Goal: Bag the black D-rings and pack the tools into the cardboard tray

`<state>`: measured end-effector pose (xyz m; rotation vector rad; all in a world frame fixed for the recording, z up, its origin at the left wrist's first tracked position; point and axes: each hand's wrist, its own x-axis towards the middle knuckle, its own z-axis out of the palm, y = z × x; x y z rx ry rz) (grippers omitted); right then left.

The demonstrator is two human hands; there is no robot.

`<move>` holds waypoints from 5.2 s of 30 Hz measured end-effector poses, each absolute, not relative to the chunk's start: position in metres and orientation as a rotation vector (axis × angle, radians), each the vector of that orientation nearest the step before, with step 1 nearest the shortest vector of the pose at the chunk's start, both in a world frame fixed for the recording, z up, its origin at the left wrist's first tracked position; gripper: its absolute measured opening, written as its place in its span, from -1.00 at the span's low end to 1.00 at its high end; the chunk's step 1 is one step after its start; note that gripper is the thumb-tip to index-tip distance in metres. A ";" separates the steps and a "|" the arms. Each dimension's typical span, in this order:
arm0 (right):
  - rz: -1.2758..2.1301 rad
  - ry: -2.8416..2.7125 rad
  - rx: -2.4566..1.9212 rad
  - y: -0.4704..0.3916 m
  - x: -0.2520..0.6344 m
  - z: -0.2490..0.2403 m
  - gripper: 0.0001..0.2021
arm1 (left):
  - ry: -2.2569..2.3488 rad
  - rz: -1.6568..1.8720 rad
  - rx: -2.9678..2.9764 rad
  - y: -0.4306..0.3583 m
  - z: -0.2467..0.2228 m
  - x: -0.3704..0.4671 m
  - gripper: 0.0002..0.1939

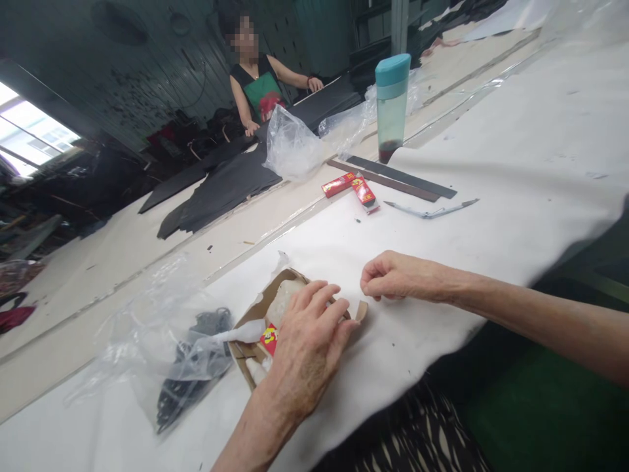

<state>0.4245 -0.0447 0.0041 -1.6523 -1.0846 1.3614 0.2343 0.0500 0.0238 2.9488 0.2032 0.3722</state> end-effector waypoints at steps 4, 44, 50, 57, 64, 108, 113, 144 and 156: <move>1.206 -1.178 -1.777 -0.056 0.419 0.005 -0.89 | 0.317 0.182 2.935 0.039 0.029 0.243 -0.85; 1.492 -1.254 -1.609 -0.017 0.406 -0.005 -0.85 | -0.200 0.366 2.957 0.081 0.023 0.226 -0.79; 1.457 -1.286 -1.610 -0.015 0.405 -0.009 -0.85 | -0.091 0.392 2.945 0.076 0.019 0.222 -0.80; 1.454 -1.293 -1.698 -0.020 0.405 -0.001 -0.86 | -0.024 0.438 2.978 0.074 0.018 0.219 -0.78; 1.472 -1.263 -1.694 -0.018 0.403 0.001 -0.90 | -0.010 0.426 2.980 0.072 0.017 0.218 -0.75; 1.485 -1.180 -1.699 -0.019 0.394 0.001 -0.96 | -0.033 0.344 2.864 0.077 0.018 0.225 -0.81; 1.465 -1.160 -1.701 -0.019 0.392 -0.001 -0.94 | -0.055 0.402 2.887 0.077 0.016 0.227 -0.83; 1.082 -1.062 -1.564 -0.069 0.379 0.010 -0.88 | 0.702 0.146 2.308 0.030 0.050 0.244 -0.79; 1.080 -0.943 -1.522 -0.072 0.375 0.016 -0.85 | 0.899 0.121 2.109 0.024 0.052 0.251 -0.76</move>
